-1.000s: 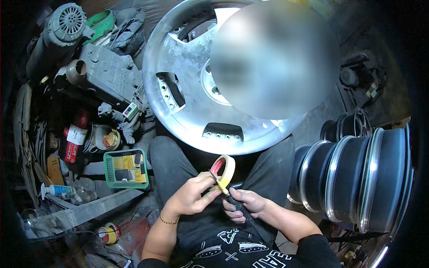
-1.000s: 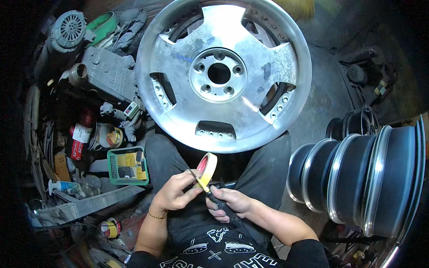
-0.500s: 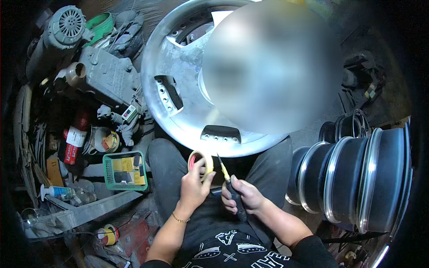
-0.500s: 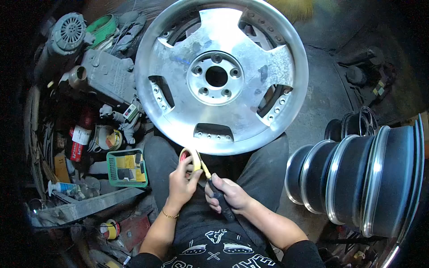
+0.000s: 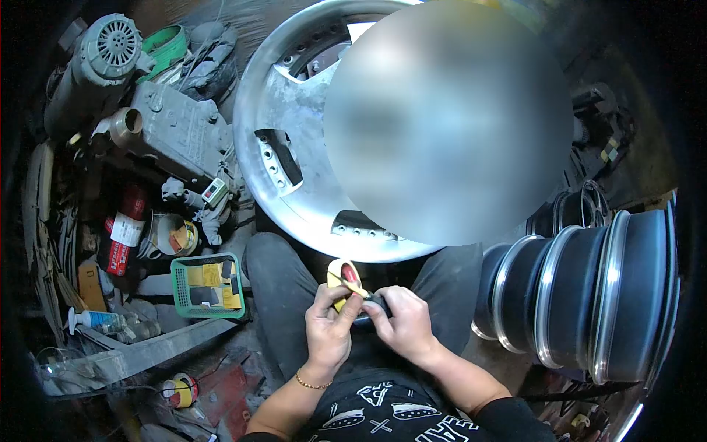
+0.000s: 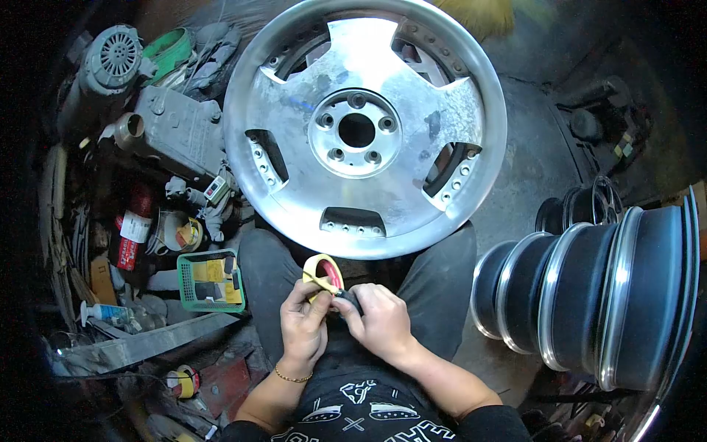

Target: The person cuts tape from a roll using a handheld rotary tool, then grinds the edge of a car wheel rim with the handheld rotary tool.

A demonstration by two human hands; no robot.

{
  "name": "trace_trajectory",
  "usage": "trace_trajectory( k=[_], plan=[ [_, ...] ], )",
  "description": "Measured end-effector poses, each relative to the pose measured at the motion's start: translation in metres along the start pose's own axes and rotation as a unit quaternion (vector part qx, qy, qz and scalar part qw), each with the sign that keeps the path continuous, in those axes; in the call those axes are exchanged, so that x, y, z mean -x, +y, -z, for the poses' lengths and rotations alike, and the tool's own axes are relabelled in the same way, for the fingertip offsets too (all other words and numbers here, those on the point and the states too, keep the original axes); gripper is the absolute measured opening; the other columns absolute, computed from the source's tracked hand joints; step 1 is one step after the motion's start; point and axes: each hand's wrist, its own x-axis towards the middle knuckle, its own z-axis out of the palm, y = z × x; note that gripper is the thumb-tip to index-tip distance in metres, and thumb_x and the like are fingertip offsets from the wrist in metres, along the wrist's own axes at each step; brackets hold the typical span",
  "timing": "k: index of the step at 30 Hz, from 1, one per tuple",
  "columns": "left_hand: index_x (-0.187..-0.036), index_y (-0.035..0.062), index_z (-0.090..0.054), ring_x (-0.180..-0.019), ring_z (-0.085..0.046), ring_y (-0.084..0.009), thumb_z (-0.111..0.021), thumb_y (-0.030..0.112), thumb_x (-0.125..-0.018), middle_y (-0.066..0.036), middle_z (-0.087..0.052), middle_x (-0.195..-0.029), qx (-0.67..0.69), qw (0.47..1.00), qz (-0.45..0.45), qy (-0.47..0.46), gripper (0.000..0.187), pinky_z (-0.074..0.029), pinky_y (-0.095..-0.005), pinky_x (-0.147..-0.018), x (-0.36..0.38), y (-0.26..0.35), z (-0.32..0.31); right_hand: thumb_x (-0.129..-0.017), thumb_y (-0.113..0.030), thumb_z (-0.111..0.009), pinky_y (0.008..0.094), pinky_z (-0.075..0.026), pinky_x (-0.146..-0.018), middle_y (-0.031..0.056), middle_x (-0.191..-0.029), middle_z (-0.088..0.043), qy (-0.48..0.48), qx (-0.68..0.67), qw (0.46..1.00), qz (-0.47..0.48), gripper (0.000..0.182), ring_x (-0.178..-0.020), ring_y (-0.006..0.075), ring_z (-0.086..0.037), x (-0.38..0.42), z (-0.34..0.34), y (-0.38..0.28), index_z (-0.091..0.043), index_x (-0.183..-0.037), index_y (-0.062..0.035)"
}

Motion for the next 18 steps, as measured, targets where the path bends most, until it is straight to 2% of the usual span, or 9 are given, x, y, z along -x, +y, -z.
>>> trace_trajectory(
  k=[4,5,6,10,11,12,15,16,18],
  plan=[
    [-0.099,-0.0005,-0.063,-0.096,-0.056,-0.0125,-0.067,-0.001,-0.09,-0.004,-0.054,-0.1,0.082,0.996,0.019,-0.016,0.009,-0.046,-0.0268,-0.087,-0.003,0.001,0.003,-0.092,-0.03,-0.067,0.0377,-0.05,-0.057,0.0112,-0.07,-0.062,-0.018,-0.014,1.0,0.017,0.031,-0.062,0.0282,-0.062,0.009,-0.003,0.001,-0.057,-0.081,-0.0026],
    [-0.099,-0.0004,-0.064,-0.097,-0.055,-0.0144,-0.068,0.002,-0.09,-0.005,-0.055,-0.101,0.094,0.994,0.024,-0.055,0.01,-0.045,-0.0273,-0.088,-0.006,0.001,0.008,-0.096,-0.035,-0.06,0.0335,-0.048,-0.055,0.0077,-0.068,-0.06,-0.142,-0.225,0.954,-0.136,0.035,-0.059,0.0229,-0.06,0.012,0.0,0.001,-0.056,-0.081,-0.0035],
    [-0.099,-0.0004,-0.064,-0.097,-0.055,-0.0144,-0.068,0.002,-0.09,-0.005,-0.055,-0.101,0.093,0.994,0.024,-0.053,0.01,-0.045,-0.0273,-0.088,-0.009,0.002,0.014,-0.1,-0.041,-0.054,0.0293,-0.047,-0.052,0.0043,-0.067,-0.059,-0.254,-0.418,0.827,-0.278,0.041,-0.056,0.0177,-0.058,0.014,0.002,0.001,-0.056,-0.081,-0.0043],
    [-0.096,-0.0002,-0.068,-0.093,-0.053,-0.0173,-0.071,0.015,-0.089,-0.008,-0.056,-0.105,0.206,0.931,0.09,-0.288,0.017,-0.043,-0.0317,-0.087,-0.021,-0.008,0.029,-0.099,-0.057,-0.042,0.0247,-0.043,-0.049,0.0056,-0.066,-0.052,-0.391,-0.758,0.39,-0.347,0.056,-0.052,0.0135,-0.05,0.032,-0.011,0.015,-0.052,-0.083,-0.0048],
    [-0.097,-0.001,-0.069,-0.095,-0.054,-0.0174,-0.072,0.014,-0.088,-0.008,-0.056,-0.106,0.181,0.936,0.093,-0.289,0.018,-0.043,-0.0312,-0.088,-0.021,-0.009,0.032,-0.099,-0.057,-0.043,0.0255,-0.043,-0.049,0.0057,-0.065,-0.052,-0.394,-0.771,0.372,-0.334,0.056,-0.052,0.0143,-0.051,0.035,-0.013,0.016,-0.052,-0.083,-0.0048],
    [-0.098,-0.0018,-0.069,-0.096,-0.055,-0.0176,-0.074,0.013,-0.086,-0.008,-0.056,-0.108,0.155,0.939,0.096,-0.291,0.02,-0.044,-0.0307,-0.089,-0.023,-0.004,0.031,-0.099,-0.057,-0.043,0.0255,-0.043,-0.049,0.0057,-0.065,-0.052,-0.396,-0.771,0.372,-0.333,0.056,-0.052,0.0143,-0.051,0.032,-0.012,0.015,-0.052,-0.083,-0.0048],
    [-0.108,-0.0038,-0.066,-0.102,-0.057,-0.0162,-0.076,0.002,-0.082,-0.009,-0.057,-0.113,0.085,0.982,0.083,-0.148,0.028,-0.047,-0.0285,-0.09,-0.017,0.008,0.025,-0.099,-0.053,-0.049,0.0259,-0.044,-0.054,0.0061,-0.069,-0.055,-0.325,-0.651,0.603,-0.328,0.051,-0.057,0.0154,-0.053,0.023,-0.002,0.018,-0.054,-0.086,-0.0039],
    [-0.108,-0.0041,-0.065,-0.1,-0.058,-0.0161,-0.075,-0.001,-0.083,-0.009,-0.058,-0.113,0.099,0.986,0.083,-0.104,0.027,-0.048,-0.0285,-0.089,-0.013,0.007,0.024,-0.099,-0.053,-0.049,0.0259,-0.044,-0.054,0.0061,-0.069,-0.055,-0.321,-0.652,0.603,-0.328,0.051,-0.057,0.0154,-0.053,0.021,-0.001,0.017,-0.054,-0.086,-0.0039],
    [-0.1,-0.0035,-0.066,-0.098,-0.058,-0.0148,-0.074,-0.003,-0.083,-0.008,-0.059,-0.107,0.034,0.997,0.026,-0.062,0.019,-0.049,-0.0284,-0.087,-0.008,0.006,0.018,-0.101,-0.045,-0.051,0.0264,-0.044,-0.055,0.0038,-0.071,-0.058,-0.262,-0.443,0.806,-0.29,0.044,-0.059,0.0158,-0.056,0.02,-0.002,0.013,-0.056,-0.086,-0.0038]
  ],
)
